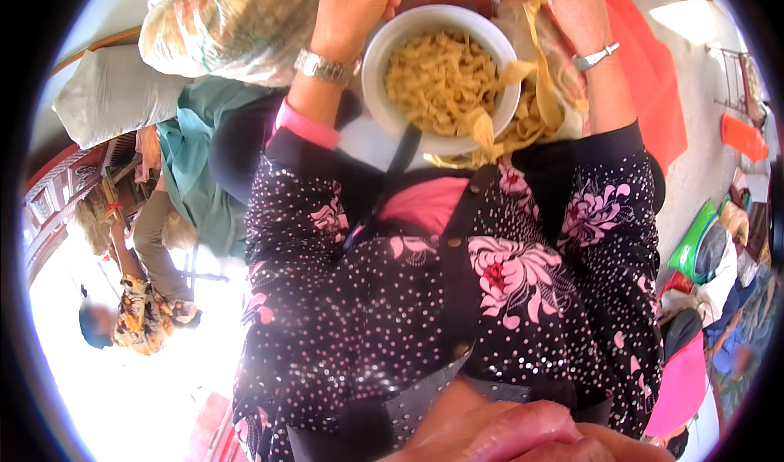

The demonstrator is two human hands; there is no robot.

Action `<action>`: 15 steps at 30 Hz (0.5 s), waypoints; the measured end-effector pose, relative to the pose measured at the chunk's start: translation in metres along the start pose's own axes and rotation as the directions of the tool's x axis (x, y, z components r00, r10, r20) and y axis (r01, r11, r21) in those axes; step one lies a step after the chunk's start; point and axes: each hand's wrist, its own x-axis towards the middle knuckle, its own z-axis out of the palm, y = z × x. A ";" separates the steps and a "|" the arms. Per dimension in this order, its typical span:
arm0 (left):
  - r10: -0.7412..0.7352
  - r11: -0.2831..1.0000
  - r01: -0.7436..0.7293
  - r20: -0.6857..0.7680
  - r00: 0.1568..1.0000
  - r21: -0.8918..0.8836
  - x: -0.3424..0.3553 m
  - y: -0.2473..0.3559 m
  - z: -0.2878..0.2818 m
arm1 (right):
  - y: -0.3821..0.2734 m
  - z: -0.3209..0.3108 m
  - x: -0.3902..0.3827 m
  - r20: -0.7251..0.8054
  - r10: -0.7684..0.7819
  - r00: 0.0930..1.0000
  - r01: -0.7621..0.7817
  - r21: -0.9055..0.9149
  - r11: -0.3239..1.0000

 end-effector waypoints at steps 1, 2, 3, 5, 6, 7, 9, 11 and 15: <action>-0.011 1.000 0.012 0.040 0.999 -0.007 -0.010 -0.008 0.003 | -0.015 -0.002 -0.008 0.028 0.111 0.993 -0.113 0.086 0.990; -0.040 0.998 0.042 0.038 0.998 -0.048 -0.017 -0.023 0.009 | -0.027 -0.008 -0.014 0.061 0.221 0.973 -0.228 0.154 0.961; -0.078 0.997 0.078 0.086 0.993 0.004 -0.023 -0.037 0.008 | -0.033 -0.007 -0.021 0.112 0.309 0.944 -0.328 0.250 0.911; -0.300 0.952 0.297 0.028 0.954 0.078 -0.036 -0.056 0.016 | -0.043 -0.004 -0.038 0.101 0.177 0.979 -0.189 0.120 0.975; -0.353 0.934 0.350 0.055 0.934 0.069 -0.040 -0.064 0.019 | -0.049 -0.003 -0.046 0.128 0.127 0.984 -0.144 0.132 0.981; -0.395 0.916 0.401 0.115 0.911 -0.030 -0.048 -0.070 0.024 | -0.056 0.000 -0.056 0.155 0.076 0.985 -0.099 0.146 0.984; -0.452 0.835 0.504 0.248 0.857 -0.221 -0.069 -0.070 0.040 | -0.074 0.009 -0.079 0.229 0.140 0.963 -0.157 0.057 0.986; -0.188 0.654 0.560 0.608 0.771 -0.508 -0.092 -0.102 0.040 | -0.090 0.025 -0.105 0.217 0.041 0.975 -0.054 0.055 0.997; -0.021 0.980 0.144 0.643 0.765 -0.139 -0.101 -0.093 0.057 | -0.105 0.048 -0.152 0.317 -0.039 0.948 -0.043 0.248 0.968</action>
